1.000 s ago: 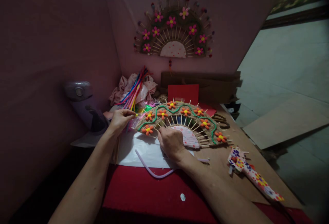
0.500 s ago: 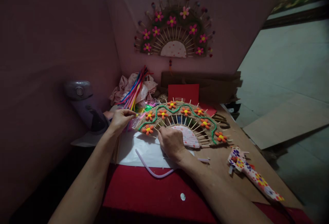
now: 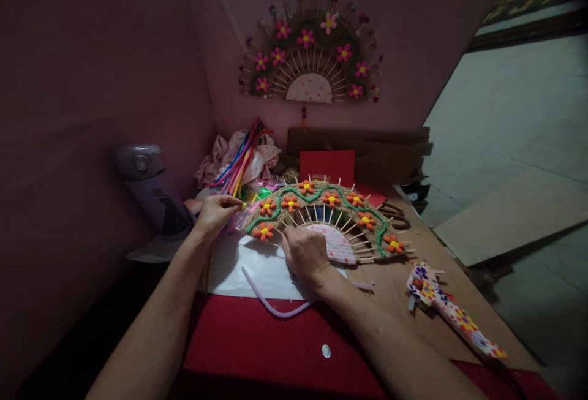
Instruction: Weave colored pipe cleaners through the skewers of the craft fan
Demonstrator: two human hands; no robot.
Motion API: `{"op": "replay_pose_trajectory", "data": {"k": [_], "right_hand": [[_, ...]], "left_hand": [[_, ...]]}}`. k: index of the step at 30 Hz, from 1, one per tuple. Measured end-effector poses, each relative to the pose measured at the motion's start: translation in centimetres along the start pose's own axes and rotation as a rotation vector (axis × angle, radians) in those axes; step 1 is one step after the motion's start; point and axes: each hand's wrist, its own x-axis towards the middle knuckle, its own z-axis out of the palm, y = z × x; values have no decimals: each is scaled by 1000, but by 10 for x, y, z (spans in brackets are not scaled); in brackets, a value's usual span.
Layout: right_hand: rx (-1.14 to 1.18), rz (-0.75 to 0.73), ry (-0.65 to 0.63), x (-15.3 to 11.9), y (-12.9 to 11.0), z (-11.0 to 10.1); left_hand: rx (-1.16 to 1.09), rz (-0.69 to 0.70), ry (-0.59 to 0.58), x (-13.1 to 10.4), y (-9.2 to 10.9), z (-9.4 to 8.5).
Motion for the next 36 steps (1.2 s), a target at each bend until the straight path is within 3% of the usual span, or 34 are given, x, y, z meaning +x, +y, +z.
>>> {"op": "replay_pose_trajectory", "data": {"k": [36], "right_hand": [[-19, -9, 27, 0, 0, 3]], "left_hand": [[9, 23, 24, 1, -3, 3]]}}
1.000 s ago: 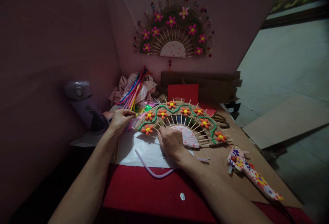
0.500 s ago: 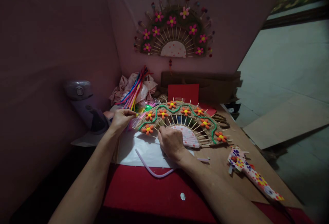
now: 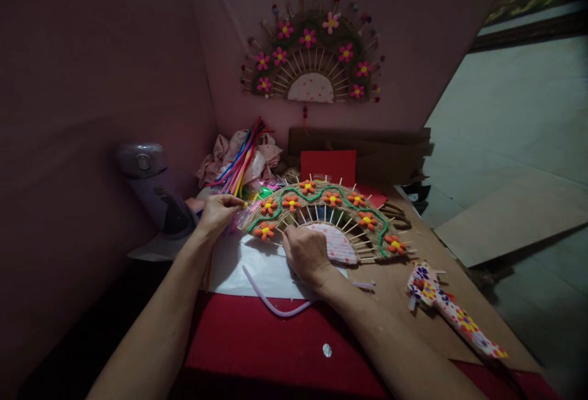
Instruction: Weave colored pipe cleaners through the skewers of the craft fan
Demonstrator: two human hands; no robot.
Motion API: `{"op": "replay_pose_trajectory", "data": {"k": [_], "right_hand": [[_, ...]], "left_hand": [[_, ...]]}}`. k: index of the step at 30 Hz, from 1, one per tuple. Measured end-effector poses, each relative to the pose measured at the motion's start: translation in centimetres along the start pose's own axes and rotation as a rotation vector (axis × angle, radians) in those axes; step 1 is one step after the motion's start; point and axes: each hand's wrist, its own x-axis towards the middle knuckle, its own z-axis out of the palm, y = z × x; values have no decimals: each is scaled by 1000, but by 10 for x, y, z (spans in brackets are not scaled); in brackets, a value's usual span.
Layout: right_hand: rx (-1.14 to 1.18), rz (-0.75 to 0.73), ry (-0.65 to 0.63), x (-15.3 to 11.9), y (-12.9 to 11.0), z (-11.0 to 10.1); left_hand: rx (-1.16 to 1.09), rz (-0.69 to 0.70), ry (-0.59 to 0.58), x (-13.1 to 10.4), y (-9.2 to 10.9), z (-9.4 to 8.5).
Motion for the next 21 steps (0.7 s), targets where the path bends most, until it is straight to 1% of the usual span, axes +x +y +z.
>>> {"op": "replay_pose_trajectory", "data": {"k": [6, 10, 17, 21], "right_hand": [[-4, -4, -7, 0, 0, -1], [4, 1, -18, 0, 0, -2], [12, 4, -19, 1, 0, -3], [33, -5, -14, 0, 0, -2]], "left_hand": [[6, -1, -15, 1, 0, -1], [21, 1, -5, 1, -1, -2], [63, 27, 55, 1, -2, -2], [96, 57, 140, -2, 2, -1]]}}
